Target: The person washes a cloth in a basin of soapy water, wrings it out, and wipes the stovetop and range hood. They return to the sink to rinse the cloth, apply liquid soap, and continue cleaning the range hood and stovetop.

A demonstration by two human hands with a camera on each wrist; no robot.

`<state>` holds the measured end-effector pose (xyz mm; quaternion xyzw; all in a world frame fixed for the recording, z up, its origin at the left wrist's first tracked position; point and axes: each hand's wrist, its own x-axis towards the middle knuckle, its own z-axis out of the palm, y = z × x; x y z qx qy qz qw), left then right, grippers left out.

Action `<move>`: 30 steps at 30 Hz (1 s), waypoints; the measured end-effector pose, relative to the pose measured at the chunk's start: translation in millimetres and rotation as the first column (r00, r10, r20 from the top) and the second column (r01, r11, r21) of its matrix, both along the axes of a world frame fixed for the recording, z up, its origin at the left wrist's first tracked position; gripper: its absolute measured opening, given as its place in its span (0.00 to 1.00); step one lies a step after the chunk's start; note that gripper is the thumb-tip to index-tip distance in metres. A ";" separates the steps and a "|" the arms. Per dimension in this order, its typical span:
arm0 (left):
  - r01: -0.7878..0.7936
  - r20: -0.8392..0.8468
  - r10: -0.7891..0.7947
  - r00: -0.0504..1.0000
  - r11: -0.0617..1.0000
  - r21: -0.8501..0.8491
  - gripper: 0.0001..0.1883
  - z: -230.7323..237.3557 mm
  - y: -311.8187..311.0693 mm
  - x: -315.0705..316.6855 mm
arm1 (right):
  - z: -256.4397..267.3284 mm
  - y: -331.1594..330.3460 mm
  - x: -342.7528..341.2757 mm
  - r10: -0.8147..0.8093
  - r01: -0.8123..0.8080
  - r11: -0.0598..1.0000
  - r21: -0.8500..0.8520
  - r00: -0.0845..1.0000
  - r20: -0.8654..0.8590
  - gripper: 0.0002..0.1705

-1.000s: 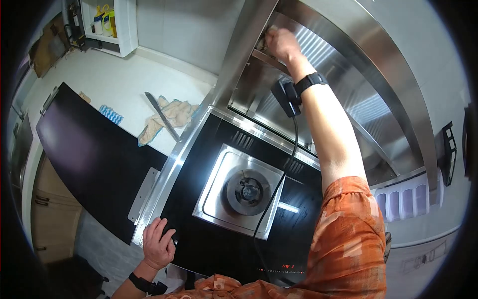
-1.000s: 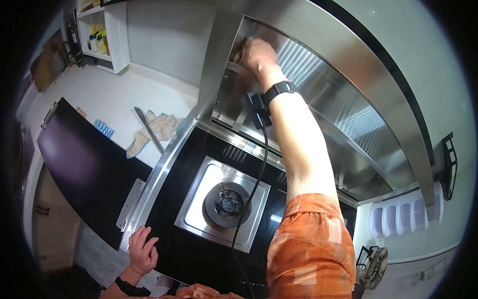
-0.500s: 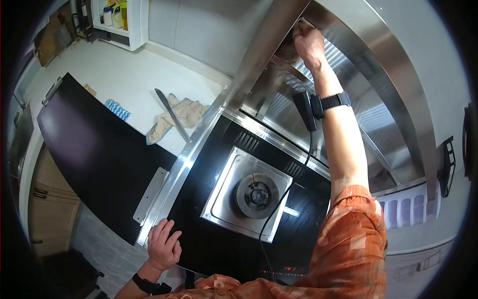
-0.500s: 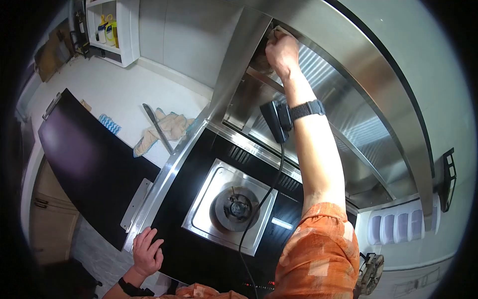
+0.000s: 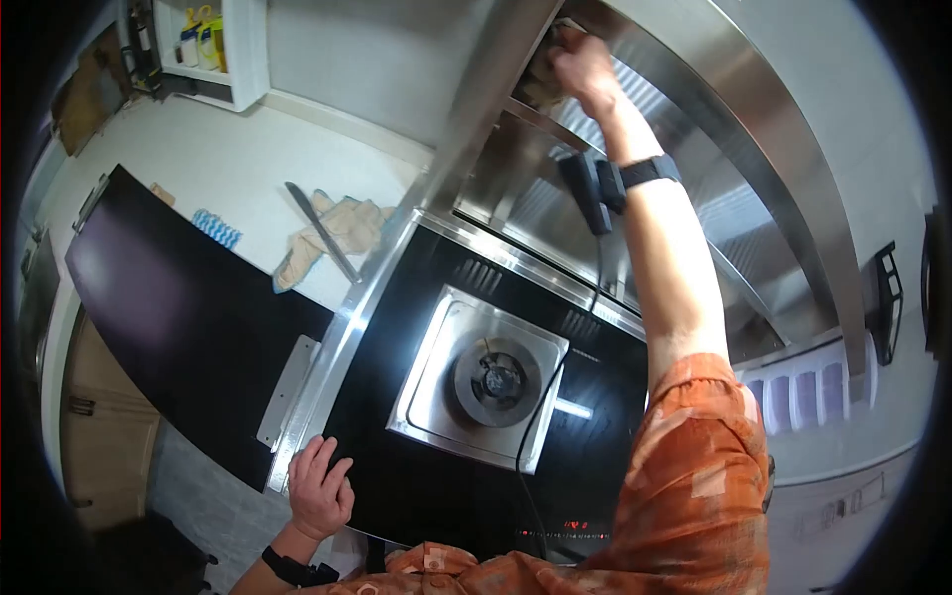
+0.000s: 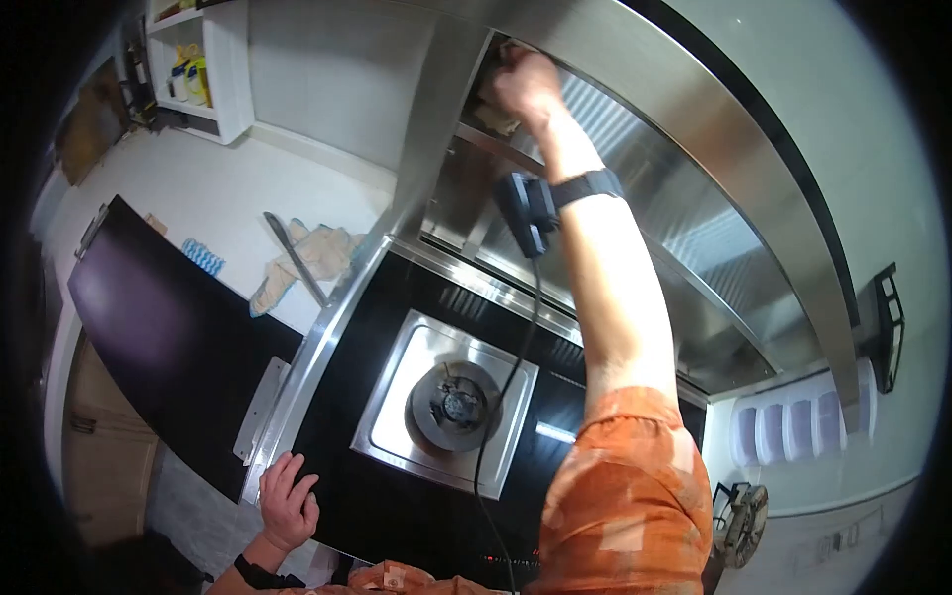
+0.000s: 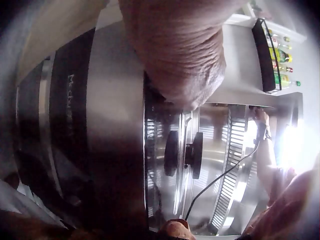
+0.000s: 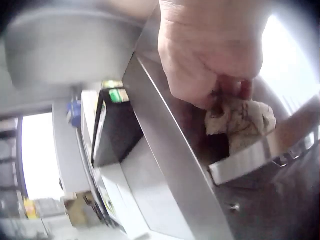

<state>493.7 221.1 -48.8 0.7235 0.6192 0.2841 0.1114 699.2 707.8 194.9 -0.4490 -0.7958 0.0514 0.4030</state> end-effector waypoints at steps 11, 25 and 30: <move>-0.012 -0.058 0.012 0.998 1.000 0.003 0.14 1.2 -0.8 4.3 | -34.4 -3.7 24.4 -0.309 0.331 0.939 -0.092 0.931 0.196 0.16; -0.006 -0.108 0.006 0.994 1.000 -0.001 0.16 2.4 -0.7 11.0 | -20.6 -66.3 403.7 -0.880 0.877 0.472 0.086 0.475 -0.015 0.24; -0.022 -0.126 0.023 0.992 1.000 0.008 0.16 3.9 -1.3 12.7 | -26.1 -69.7 379.4 -0.809 0.804 0.588 0.090 0.586 0.052 0.22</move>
